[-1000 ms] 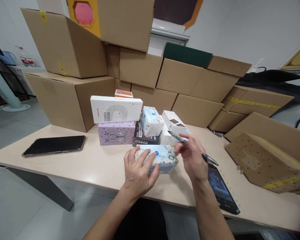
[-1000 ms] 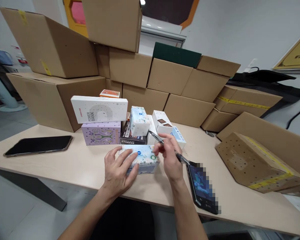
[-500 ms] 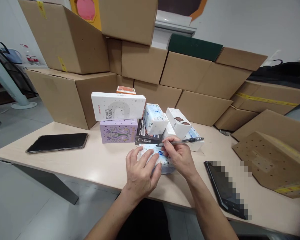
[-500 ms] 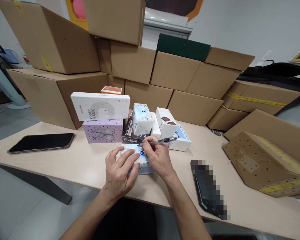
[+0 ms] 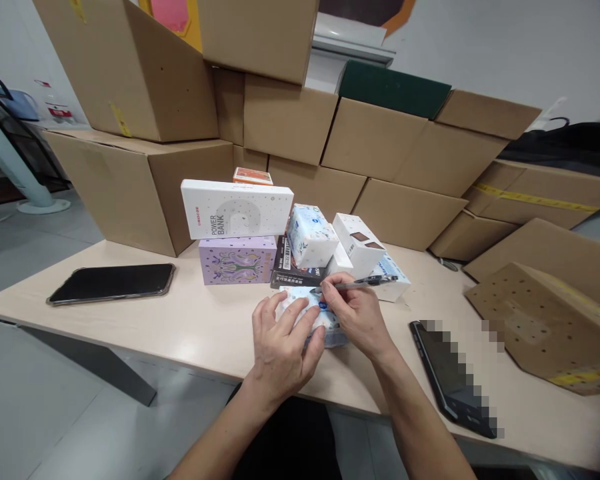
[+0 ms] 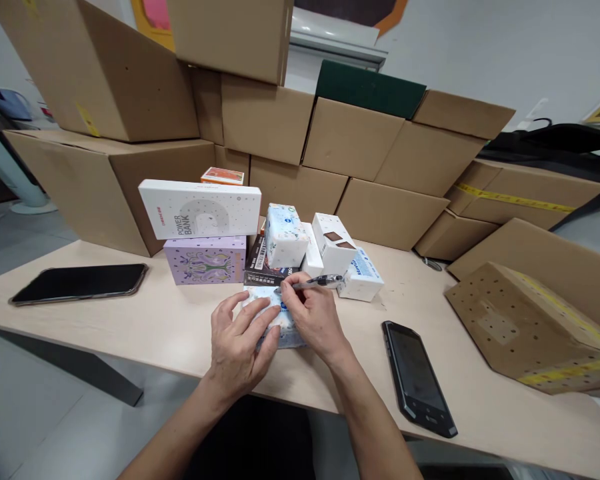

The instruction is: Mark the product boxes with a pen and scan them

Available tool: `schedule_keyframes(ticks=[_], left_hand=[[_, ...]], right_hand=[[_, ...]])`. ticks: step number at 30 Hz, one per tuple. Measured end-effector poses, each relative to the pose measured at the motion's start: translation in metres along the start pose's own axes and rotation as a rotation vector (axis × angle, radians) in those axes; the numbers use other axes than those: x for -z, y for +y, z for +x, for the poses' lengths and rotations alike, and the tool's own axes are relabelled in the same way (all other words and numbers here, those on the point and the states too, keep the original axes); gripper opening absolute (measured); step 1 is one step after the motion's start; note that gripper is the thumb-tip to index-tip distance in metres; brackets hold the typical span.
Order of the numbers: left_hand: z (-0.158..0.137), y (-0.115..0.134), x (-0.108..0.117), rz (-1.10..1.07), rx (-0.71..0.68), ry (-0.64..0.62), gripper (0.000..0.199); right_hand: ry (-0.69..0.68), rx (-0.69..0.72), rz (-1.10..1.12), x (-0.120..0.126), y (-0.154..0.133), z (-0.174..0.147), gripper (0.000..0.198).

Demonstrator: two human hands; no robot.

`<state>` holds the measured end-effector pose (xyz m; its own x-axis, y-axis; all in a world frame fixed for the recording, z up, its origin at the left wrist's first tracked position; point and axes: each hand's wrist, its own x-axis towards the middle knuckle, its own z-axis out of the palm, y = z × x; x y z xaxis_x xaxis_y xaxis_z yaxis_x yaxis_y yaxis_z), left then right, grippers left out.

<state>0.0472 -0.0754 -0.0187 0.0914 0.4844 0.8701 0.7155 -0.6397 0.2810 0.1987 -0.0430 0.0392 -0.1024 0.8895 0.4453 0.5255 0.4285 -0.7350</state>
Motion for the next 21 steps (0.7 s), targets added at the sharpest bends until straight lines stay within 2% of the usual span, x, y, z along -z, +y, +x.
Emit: schedule_keyframes(ticks=[10, 14, 16, 18, 21], left_hand=[[-0.002, -0.001, 0.0, -0.006, -0.001, 0.003, 0.024], [-0.002, -0.001, -0.001, 0.0, 0.0, 0.008, 0.024], [-0.001, -0.002, -0.002, -0.001, -0.009, 0.005, 0.025], [-0.001, -0.002, -0.001, -0.002, -0.018, -0.001, 0.026], [-0.002, -0.003, 0.003, -0.01, -0.038, 0.01, 0.03]], right_hand=[[0.005, 0.01, -0.021, 0.001, 0.001, -0.001, 0.027], [0.017, -0.012, 0.084, 0.0, 0.001, -0.001, 0.027], [0.115, -0.03, 0.21, 0.001, -0.001, -0.002, 0.026], [0.285, -0.033, 0.336, 0.003, -0.001, -0.007, 0.024], [0.538, -0.009, 0.352, 0.016, 0.008, -0.02, 0.024]])
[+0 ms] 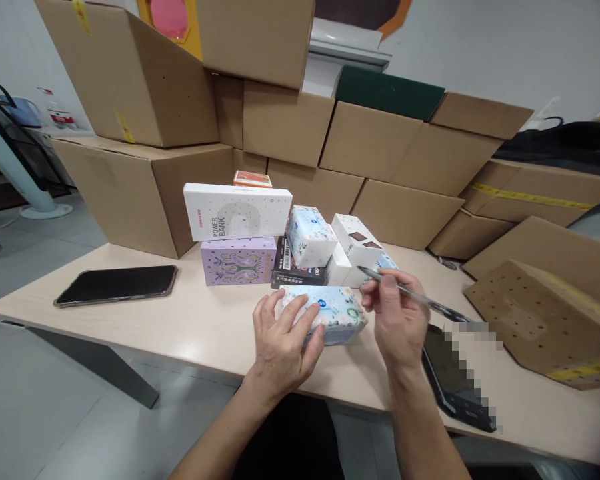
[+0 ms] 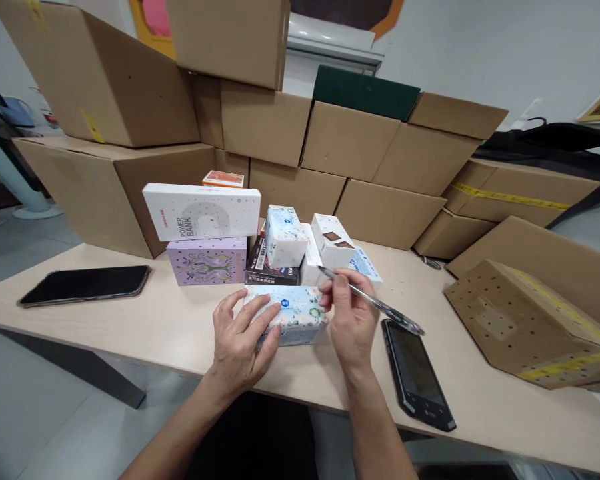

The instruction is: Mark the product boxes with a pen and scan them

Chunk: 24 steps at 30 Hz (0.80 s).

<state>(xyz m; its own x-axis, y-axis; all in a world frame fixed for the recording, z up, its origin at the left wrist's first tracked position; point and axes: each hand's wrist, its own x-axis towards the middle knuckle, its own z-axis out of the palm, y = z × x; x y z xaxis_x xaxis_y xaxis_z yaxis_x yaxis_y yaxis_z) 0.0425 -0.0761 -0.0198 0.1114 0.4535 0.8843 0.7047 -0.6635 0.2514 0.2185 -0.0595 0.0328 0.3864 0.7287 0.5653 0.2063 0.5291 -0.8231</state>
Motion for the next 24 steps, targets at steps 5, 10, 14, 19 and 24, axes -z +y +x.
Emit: schedule_keyframes(ticks=[5, 10, 14, 19, 24], left_hand=[[-0.008, -0.001, 0.011, -0.11, -0.111, 0.221, 0.027], [-0.014, -0.001, 0.012, -0.206, -0.258, 0.189, 0.028], [-0.014, 0.0, 0.007, -0.243, -0.367, 0.085, 0.031], [-0.015, 0.002, 0.0, -0.185, -0.379, -0.175, 0.02], [-0.016, 0.002, -0.007, -0.173, -0.331, -0.293, 0.019]], right_hand=[[-0.083, 0.097, -0.573, 0.056, 0.025, -0.007, 0.024], [-0.529, 0.05, -1.261, 0.076, 0.041, -0.016, 0.065], [-0.649, 0.07, -1.466, 0.064, 0.047, -0.017, 0.055], [-0.572, 0.138, -1.429, 0.066, 0.045, -0.025, 0.051], [-0.051, 0.169, -1.494, 0.103, 0.023, -0.061, 0.061]])
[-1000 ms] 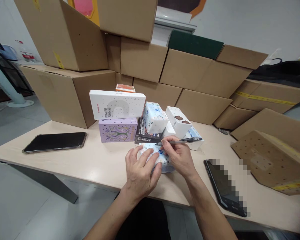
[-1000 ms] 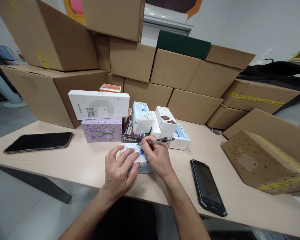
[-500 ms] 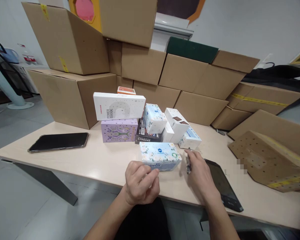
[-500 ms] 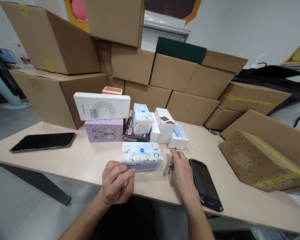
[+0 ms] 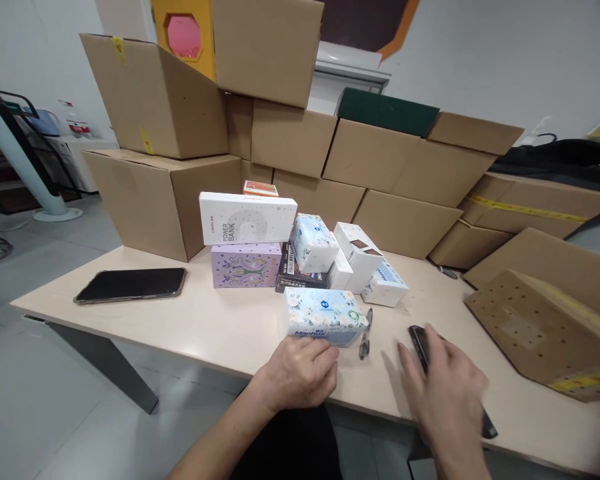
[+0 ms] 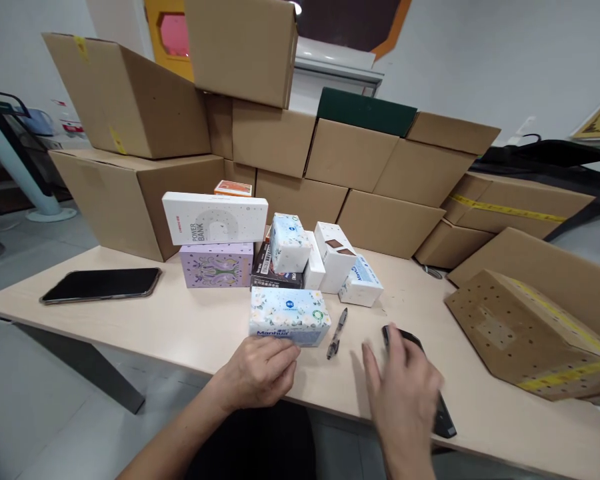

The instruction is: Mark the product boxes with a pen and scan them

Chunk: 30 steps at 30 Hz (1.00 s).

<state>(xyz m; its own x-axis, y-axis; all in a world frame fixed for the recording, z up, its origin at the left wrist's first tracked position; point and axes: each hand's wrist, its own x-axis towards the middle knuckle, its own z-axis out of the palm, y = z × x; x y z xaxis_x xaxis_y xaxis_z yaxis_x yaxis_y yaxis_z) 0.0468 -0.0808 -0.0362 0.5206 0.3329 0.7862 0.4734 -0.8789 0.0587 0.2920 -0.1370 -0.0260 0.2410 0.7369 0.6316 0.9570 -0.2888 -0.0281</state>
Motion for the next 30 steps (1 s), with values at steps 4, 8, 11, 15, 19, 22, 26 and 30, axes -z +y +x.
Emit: schedule_keyframes(ticks=[4, 8, 11, 15, 19, 22, 26, 30], left_hand=[[0.002, -0.001, 0.0, -0.036, 0.033, -0.045, 0.022], [0.004, -0.002, 0.002, -0.052, 0.044, -0.076, 0.024], [0.004, -0.002, 0.002, -0.066, 0.047, -0.091, 0.024], [0.003, -0.003, 0.001, -0.096, 0.063, -0.107, 0.023], [0.001, -0.004, -0.001, -0.17, 0.177, -0.108, 0.023], [0.002, -0.005, 0.0, -0.243, 0.261, -0.108, 0.027], [0.004, -0.006, 0.002, -0.491, 0.442, -0.094, 0.03], [0.006, -0.007, 0.003, -1.232, 0.883, 0.08, 0.051]], right_hand=[[-0.142, -0.293, -0.125, 0.008, 0.031, -0.025, 0.096], [-0.401, -0.412, -0.06, -0.003, 0.048, -0.026, 0.102], [-0.434, -0.424, -0.049, -0.008, 0.048, -0.021, 0.096], [-0.364, -0.416, -0.011, -0.005, 0.041, -0.02, 0.092], [-0.309, -0.419, 0.208, 0.003, 0.029, -0.027, 0.099], [-0.254, -0.461, 0.432, 0.014, 0.008, -0.037, 0.101], [0.033, -0.362, 0.582, 0.029, -0.039, -0.049, 0.094], [0.247, -0.098, 0.656, 0.033, -0.091, -0.054, 0.082]])
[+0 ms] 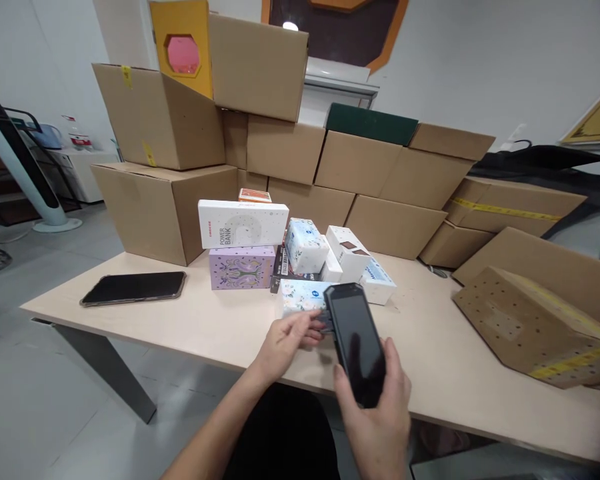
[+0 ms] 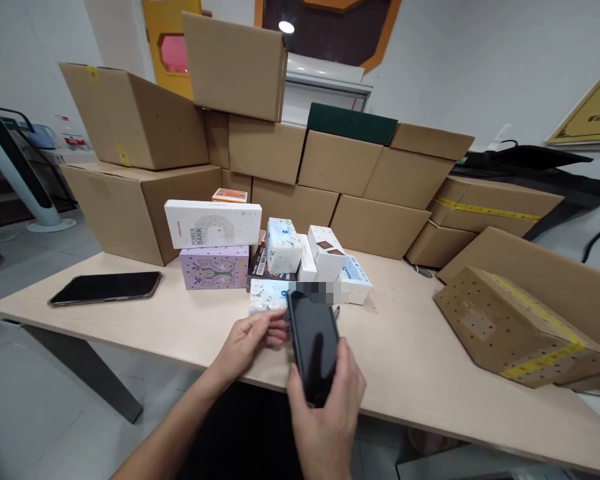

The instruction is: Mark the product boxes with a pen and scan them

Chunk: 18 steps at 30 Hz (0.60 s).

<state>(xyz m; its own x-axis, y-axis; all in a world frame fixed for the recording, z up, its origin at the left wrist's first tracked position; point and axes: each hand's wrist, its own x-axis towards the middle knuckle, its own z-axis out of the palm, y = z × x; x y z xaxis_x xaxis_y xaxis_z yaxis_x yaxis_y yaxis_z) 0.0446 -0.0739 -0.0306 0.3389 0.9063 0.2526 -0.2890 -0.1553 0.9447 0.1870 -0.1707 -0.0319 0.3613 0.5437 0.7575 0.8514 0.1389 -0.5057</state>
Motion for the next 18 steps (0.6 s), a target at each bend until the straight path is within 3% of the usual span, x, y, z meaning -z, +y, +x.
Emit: schedule_keyframes(ticks=[2, 5, 11, 18], left_hand=[[0.0, 0.002, 0.0, -0.347, 0.104, -0.011, 0.065], [0.0, 0.005, 0.0, -0.599, 0.145, -0.03, 0.067], [-0.001, 0.013, -0.003, -0.702, 0.174, 0.076, 0.048], [0.006, 0.027, -0.017, -0.814, 0.171, 0.105, 0.042]], right_hand=[[0.022, 0.109, 0.031, -0.015, -0.014, -0.006, 0.08], [0.059, 0.221, 0.047, -0.032, -0.027, -0.014, 0.079], [0.071, 0.262, 0.039, -0.042, -0.03, -0.021, 0.074], [0.087, 0.254, 0.028, -0.037, -0.031, -0.012, 0.076]])
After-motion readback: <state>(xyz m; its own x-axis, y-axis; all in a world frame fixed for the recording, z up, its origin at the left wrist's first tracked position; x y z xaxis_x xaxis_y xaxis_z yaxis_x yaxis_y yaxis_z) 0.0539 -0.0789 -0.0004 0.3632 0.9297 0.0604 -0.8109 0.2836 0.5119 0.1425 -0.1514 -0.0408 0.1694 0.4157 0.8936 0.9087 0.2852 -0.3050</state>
